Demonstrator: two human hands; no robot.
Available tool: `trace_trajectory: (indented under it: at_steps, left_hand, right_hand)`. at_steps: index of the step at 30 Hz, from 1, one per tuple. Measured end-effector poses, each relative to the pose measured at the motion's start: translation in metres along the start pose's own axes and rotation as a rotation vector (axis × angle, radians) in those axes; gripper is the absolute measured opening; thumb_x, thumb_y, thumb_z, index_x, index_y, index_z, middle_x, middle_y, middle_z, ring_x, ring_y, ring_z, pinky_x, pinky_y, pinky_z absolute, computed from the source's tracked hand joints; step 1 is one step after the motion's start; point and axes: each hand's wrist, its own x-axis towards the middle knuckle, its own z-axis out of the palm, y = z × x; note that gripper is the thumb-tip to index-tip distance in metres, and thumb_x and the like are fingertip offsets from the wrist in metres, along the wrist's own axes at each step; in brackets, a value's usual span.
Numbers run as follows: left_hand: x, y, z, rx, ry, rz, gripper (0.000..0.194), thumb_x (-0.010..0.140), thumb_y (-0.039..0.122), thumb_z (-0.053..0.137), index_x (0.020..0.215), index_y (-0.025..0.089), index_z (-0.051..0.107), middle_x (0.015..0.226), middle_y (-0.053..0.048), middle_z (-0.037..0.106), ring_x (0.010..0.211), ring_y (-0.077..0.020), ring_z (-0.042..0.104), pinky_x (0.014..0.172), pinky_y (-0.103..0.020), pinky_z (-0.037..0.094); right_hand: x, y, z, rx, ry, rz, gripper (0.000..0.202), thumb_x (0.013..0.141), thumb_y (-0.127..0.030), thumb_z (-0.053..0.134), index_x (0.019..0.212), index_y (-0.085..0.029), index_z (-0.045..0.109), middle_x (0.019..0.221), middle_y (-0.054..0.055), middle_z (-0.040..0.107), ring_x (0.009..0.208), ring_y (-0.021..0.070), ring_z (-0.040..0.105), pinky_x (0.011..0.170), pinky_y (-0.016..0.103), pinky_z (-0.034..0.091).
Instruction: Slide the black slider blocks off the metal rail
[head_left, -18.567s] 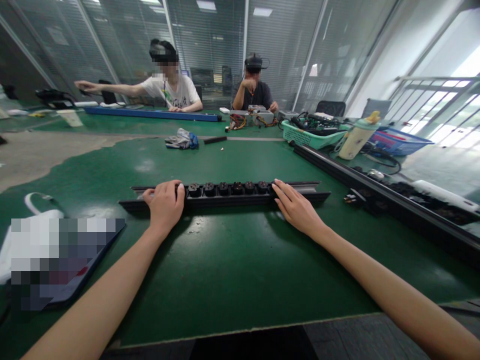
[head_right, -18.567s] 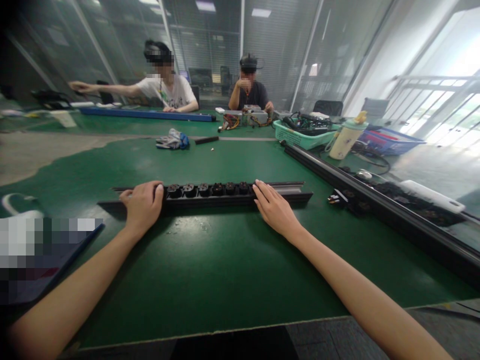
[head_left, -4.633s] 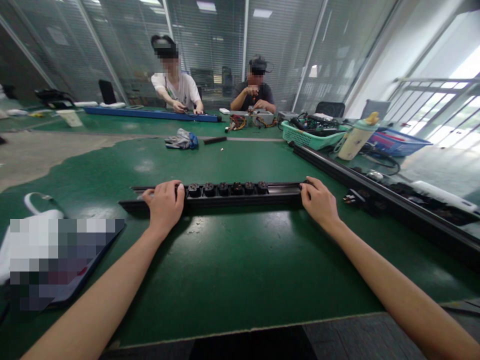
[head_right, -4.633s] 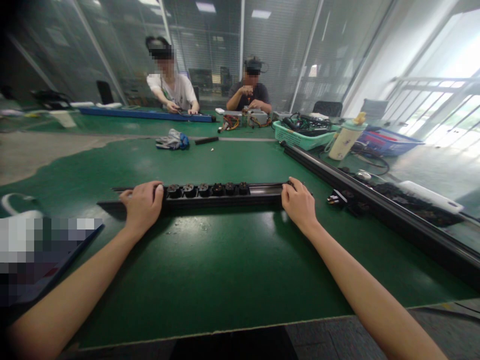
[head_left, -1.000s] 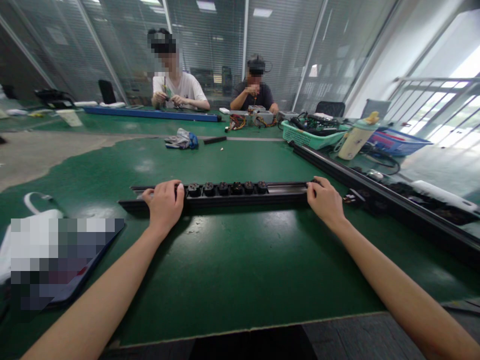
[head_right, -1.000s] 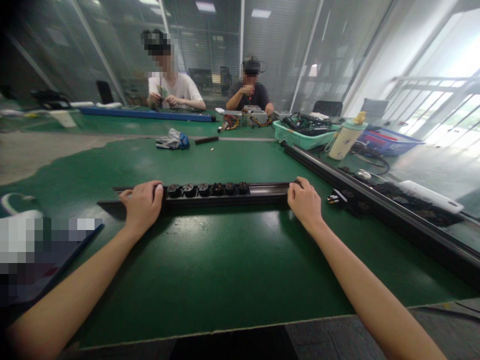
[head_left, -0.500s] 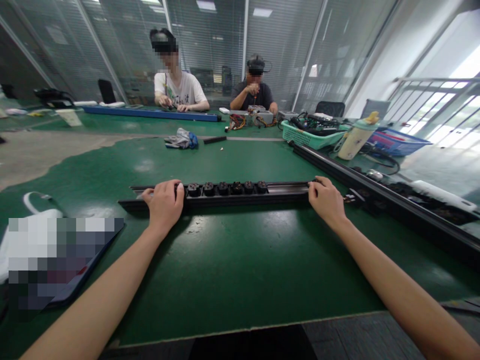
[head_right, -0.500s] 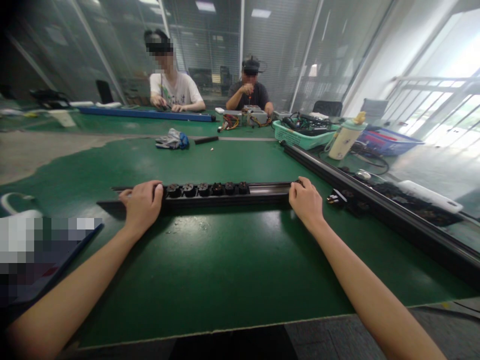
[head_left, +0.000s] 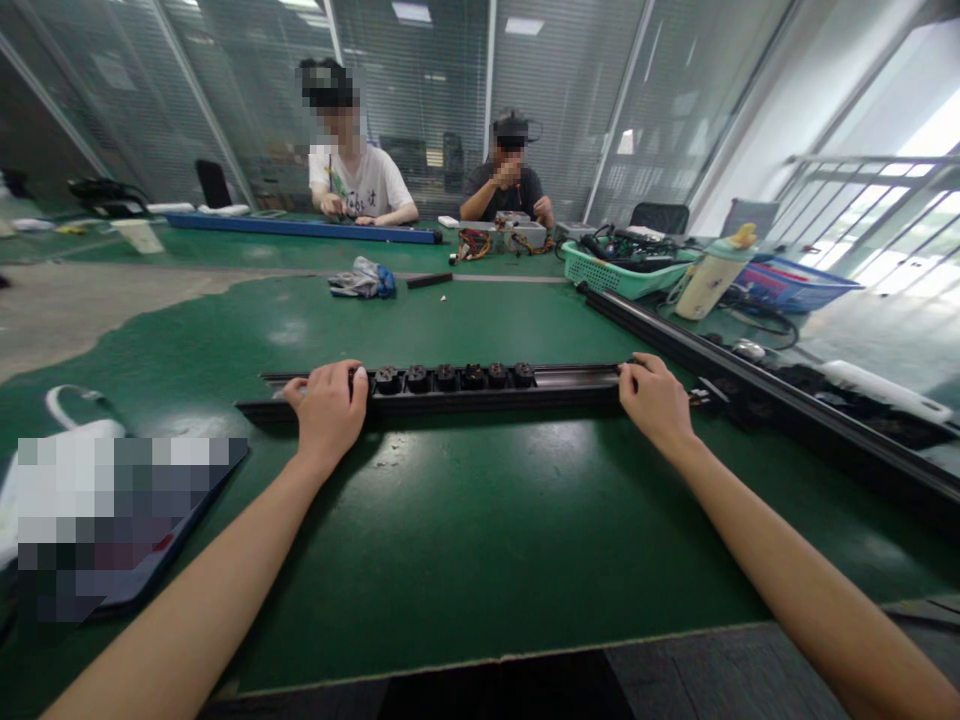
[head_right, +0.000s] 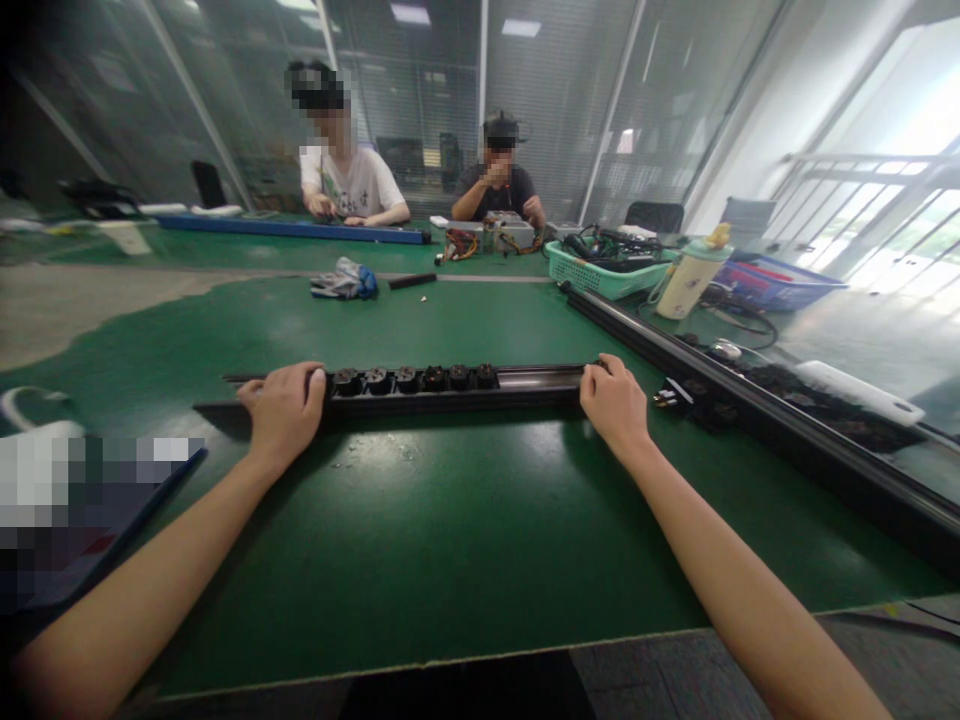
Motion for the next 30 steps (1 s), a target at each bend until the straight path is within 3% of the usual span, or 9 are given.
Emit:
trace_trajectory:
  at_steps: [22,30]
  left_hand:
    - [-0.0005,0.0004,-0.0009,-0.008,0.005,0.005,0.045,0.106,0.043,0.032,0.122,0.020,0.068,0.131,-0.020,0.075,0.128,-0.0359,0.062,0.112,-0.057,0.030]
    - [-0.0009,-0.0002,0.0000,-0.002,0.000,0.004,0.046,0.107,0.042,0.032,0.124,0.019,0.068,0.132,-0.020,0.074,0.129,-0.0369,0.062,0.113,-0.057,0.029]
  right_hand:
    - [0.0010,0.0050,-0.0010,0.021,0.024,0.016,0.049,0.103,-0.038,0.041,0.101,-0.016,0.084,0.141,0.020,0.069,0.106,0.0323,0.071,0.093,0.049,0.059]
    - [0.0026,0.0080,-0.0005,0.003,0.007,0.018,0.047,0.104,-0.036,0.041,0.103,-0.015,0.083,0.142,0.020,0.069,0.112,0.0334,0.072,0.098,0.048,0.058]
